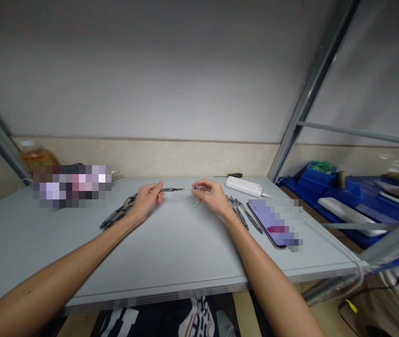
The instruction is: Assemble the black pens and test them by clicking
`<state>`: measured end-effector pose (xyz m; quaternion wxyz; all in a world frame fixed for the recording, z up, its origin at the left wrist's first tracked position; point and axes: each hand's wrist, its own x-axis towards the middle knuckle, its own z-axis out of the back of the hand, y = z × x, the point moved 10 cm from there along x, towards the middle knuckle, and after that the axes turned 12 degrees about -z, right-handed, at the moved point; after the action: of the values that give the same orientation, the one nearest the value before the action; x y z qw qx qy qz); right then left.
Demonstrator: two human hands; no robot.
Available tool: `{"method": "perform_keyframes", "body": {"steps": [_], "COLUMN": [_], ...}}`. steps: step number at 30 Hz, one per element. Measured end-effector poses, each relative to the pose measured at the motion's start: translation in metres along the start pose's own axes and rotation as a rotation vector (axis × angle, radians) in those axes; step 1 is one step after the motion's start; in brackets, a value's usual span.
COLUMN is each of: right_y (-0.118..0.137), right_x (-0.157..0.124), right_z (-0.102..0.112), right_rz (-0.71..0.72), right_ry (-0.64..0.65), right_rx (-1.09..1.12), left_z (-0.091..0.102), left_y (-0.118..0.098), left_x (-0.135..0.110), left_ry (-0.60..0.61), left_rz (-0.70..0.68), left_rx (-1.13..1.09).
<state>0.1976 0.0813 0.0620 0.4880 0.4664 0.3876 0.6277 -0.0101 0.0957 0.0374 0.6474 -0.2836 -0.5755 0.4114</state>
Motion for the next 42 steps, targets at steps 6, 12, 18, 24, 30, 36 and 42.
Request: {"method": "perform_keyframes", "body": {"steps": [6,12,18,24,30,36,42], "right_y": [0.001,-0.007,-0.012,-0.011,-0.009,-0.012,-0.011], "right_x": [0.0,0.003,0.002,0.001,0.001,0.002,0.002], "right_z": [0.005,0.021,0.035,0.041,0.038,0.034,0.035], "right_rz": [-0.023,-0.052,-0.101,-0.097,-0.09,-0.11,-0.1], "right_ry": [-0.033,-0.15,-0.24,-0.296,-0.28,-0.248,-0.249], "right_rx": [0.089,0.172,0.269,0.323,0.279,0.256,0.236], "left_z": [-0.001,0.0,0.005,0.01,0.009,0.007,0.006], "left_y": [0.006,0.015,0.014,0.019,0.017,0.015,0.012], "left_x": [0.0,0.003,0.005,0.007,0.006,0.006,0.005], "left_ry": [-0.019,-0.068,-0.101,-0.126,-0.12,-0.104,-0.098], "left_rz": [0.021,0.047,0.023,0.015,0.018,0.01,0.001], "left_rx": [-0.114,-0.265,-0.262,-0.263,-0.261,-0.235,-0.23]}}
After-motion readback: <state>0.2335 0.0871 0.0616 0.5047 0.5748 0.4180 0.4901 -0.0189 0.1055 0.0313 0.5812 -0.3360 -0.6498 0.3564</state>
